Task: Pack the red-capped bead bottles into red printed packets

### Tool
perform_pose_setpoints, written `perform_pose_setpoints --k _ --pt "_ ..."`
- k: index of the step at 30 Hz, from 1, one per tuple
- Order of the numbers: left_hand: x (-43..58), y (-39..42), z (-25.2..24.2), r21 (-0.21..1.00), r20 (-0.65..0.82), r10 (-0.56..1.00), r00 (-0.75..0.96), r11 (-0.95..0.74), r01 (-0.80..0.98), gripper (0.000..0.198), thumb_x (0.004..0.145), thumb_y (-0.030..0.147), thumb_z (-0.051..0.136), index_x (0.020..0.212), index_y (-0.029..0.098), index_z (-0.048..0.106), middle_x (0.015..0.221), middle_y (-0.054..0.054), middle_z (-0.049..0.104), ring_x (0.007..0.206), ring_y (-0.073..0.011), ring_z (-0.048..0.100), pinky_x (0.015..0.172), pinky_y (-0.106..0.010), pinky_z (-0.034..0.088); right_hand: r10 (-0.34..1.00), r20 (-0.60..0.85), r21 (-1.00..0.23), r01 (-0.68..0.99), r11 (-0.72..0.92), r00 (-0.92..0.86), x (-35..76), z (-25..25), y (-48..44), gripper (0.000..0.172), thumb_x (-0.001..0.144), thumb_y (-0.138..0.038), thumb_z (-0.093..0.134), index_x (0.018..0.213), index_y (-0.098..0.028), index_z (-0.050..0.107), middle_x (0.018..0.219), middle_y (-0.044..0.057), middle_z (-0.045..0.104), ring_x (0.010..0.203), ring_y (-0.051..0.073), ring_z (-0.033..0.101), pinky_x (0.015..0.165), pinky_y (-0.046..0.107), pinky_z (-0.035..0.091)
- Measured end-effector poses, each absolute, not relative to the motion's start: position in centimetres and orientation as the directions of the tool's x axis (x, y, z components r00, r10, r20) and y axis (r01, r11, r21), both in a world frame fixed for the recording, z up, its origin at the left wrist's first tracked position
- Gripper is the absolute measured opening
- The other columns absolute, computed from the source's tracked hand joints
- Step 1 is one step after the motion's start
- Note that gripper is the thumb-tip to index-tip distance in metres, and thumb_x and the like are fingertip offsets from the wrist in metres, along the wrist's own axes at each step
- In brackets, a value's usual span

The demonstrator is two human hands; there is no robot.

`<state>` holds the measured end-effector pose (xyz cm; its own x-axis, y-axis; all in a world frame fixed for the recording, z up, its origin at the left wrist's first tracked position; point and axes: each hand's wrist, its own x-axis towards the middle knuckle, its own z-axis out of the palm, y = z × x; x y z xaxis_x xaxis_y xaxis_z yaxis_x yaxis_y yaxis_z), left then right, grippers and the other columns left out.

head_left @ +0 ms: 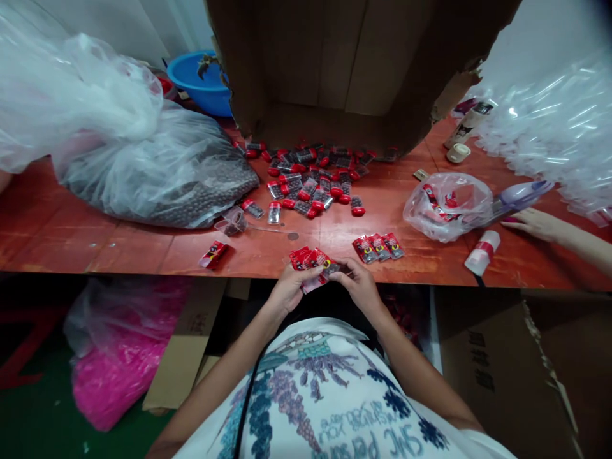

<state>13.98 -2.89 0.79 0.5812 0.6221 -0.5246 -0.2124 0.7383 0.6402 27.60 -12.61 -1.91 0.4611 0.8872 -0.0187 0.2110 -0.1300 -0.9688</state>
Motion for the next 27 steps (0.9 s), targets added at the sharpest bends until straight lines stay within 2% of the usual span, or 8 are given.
perform_pose_setpoints --k 4,8,12,14,16,20,23,27 --pt "13.8 -2.5 0.4 0.586 -0.571 0.606 0.554 0.774 -0.242 0.036 0.059 0.0 0.072 0.092 0.012 0.064 0.088 -0.011 0.072 0.077 -0.0245 0.07 0.073 -0.04 0.057 0.804 0.066 -0.891 0.397 -0.219 0.591 30.4 -2.4 -13.7 0.032 0.078 -0.035 0.063 0.107 -0.022 0.065 0.094 0.005 0.061 0.077 0.018 0.058 0.073 0.033 0.048" --pt "13.6 -2.2 0.3 0.582 -0.594 0.619 0.515 0.772 -0.256 0.037 0.062 0.001 0.071 0.096 0.014 0.063 0.09 -0.012 0.072 0.079 -0.0253 0.07 0.072 -0.042 0.057 0.701 0.18 -0.77 0.542 -0.336 0.69 31.1 -1.7 -14.2 0.036 0.082 -0.035 0.058 0.116 -0.023 0.062 0.108 0.009 0.054 0.084 0.02 0.056 0.08 0.037 0.046" --pt "14.3 -2.6 0.5 0.593 -0.569 0.642 0.514 0.753 -0.284 0.027 0.059 0.005 0.075 0.083 0.013 0.066 0.079 -0.009 0.072 0.07 -0.0207 0.069 0.066 -0.032 0.057 0.83 0.137 -0.883 0.446 -0.144 0.54 28.0 -0.6 -12.5 0.02 0.08 -0.033 0.061 0.097 -0.024 0.067 0.092 0.004 0.059 0.072 0.016 0.055 0.069 0.029 0.047" --pt "14.6 -2.7 0.6 0.621 -0.545 0.677 0.496 0.723 -0.304 0.022 0.056 0.006 0.078 0.074 0.012 0.065 0.071 -0.005 0.071 0.063 -0.017 0.067 0.063 -0.027 0.056 0.874 0.095 -0.933 0.35 -0.09 0.476 26.5 -0.4 -11.1 0.017 0.078 -0.03 0.064 0.093 -0.024 0.067 0.085 0.001 0.061 0.068 0.015 0.055 0.065 0.026 0.047" --pt "14.5 -2.6 0.6 0.63 -0.525 0.692 0.496 0.707 -0.321 0.022 0.057 0.008 0.078 0.074 0.012 0.066 0.071 -0.004 0.071 0.064 -0.0171 0.067 0.065 -0.028 0.057 0.893 0.084 -0.952 0.301 -0.059 0.441 25.8 -0.4 -9.9 0.019 0.077 -0.027 0.064 0.096 -0.024 0.066 0.085 0.0 0.063 0.066 0.014 0.056 0.064 0.026 0.047" --pt "13.8 -2.1 0.8 0.594 -0.566 0.677 0.47 0.73 -0.336 0.012 0.064 0.007 0.071 0.075 0.012 0.068 0.073 -0.005 0.071 0.063 -0.0173 0.067 0.063 -0.029 0.057 0.926 0.088 -0.938 0.343 -0.047 0.368 26.2 -0.4 -8.6 0.033 0.077 -0.025 0.063 0.109 -0.027 0.062 0.094 0.0 0.066 0.066 0.013 0.057 0.065 0.026 0.049" --pt "13.4 -1.8 0.9 0.589 -0.575 0.671 0.468 0.737 -0.332 0.01 0.067 0.007 0.068 0.075 0.013 0.068 0.073 -0.006 0.071 0.065 -0.0182 0.068 0.063 -0.03 0.058 0.939 0.095 -0.927 0.372 -0.038 0.332 26.7 -0.1 -8.3 0.031 0.081 -0.022 0.057 0.111 -0.027 0.062 0.09 0.0 0.067 0.076 0.015 0.062 0.07 0.026 0.049" --pt "13.3 -2.0 0.8 0.652 -0.504 0.718 0.48 0.681 -0.334 0.014 0.063 0.011 0.074 0.076 0.012 0.069 0.073 -0.005 0.07 0.063 -0.0166 0.066 0.06 -0.028 0.057 0.956 0.17 -0.872 0.488 0.033 0.239 26.9 0.6 -8.1 0.028 0.086 -0.02 0.051 0.11 -0.026 0.063 0.094 0.002 0.067 0.086 0.016 0.062 0.077 0.028 0.047"
